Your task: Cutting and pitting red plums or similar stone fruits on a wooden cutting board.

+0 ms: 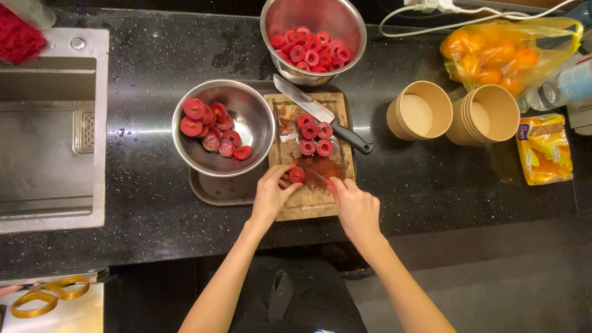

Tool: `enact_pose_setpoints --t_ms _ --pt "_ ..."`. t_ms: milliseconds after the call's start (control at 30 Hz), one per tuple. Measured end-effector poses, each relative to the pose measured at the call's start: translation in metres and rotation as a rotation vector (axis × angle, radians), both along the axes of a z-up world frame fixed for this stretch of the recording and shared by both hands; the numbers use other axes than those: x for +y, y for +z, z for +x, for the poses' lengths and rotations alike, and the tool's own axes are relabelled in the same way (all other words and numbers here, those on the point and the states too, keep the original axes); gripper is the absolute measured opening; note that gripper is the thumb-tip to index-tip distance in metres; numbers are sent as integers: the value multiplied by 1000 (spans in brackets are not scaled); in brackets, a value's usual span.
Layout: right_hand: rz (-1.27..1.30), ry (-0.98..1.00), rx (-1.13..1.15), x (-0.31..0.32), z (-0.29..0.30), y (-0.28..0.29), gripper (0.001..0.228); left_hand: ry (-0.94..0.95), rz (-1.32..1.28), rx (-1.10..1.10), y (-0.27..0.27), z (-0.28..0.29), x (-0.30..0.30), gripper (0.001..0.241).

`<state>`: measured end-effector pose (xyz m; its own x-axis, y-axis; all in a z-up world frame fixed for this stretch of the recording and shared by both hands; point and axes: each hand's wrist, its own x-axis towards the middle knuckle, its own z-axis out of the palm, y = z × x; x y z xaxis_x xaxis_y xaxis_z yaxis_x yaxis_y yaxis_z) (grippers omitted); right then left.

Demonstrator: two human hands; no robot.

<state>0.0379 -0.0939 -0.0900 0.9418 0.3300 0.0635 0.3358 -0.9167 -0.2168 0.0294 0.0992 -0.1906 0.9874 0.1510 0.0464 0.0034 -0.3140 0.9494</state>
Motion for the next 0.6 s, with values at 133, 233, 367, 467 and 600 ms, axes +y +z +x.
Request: enact_pose_setpoints --t_ms 133,233,367,467,600 --pt "-137 86 -71 6 5 -6 22 13 -40 -7 -2 0 -1 51" --pt "-188 87 -73 6 6 -11 23 25 -31 -2 -3 1 -1 50" --pt "-222 99 -64 10 5 -9 25 36 -39 1 -3 1 -2 49" --pt "-269 111 -47 16 7 -5 21 40 -6 18 -2 2 -3 50" --pt "-294 143 -71 21 10 -11 20 51 -40 6 -2 1 -3 50"
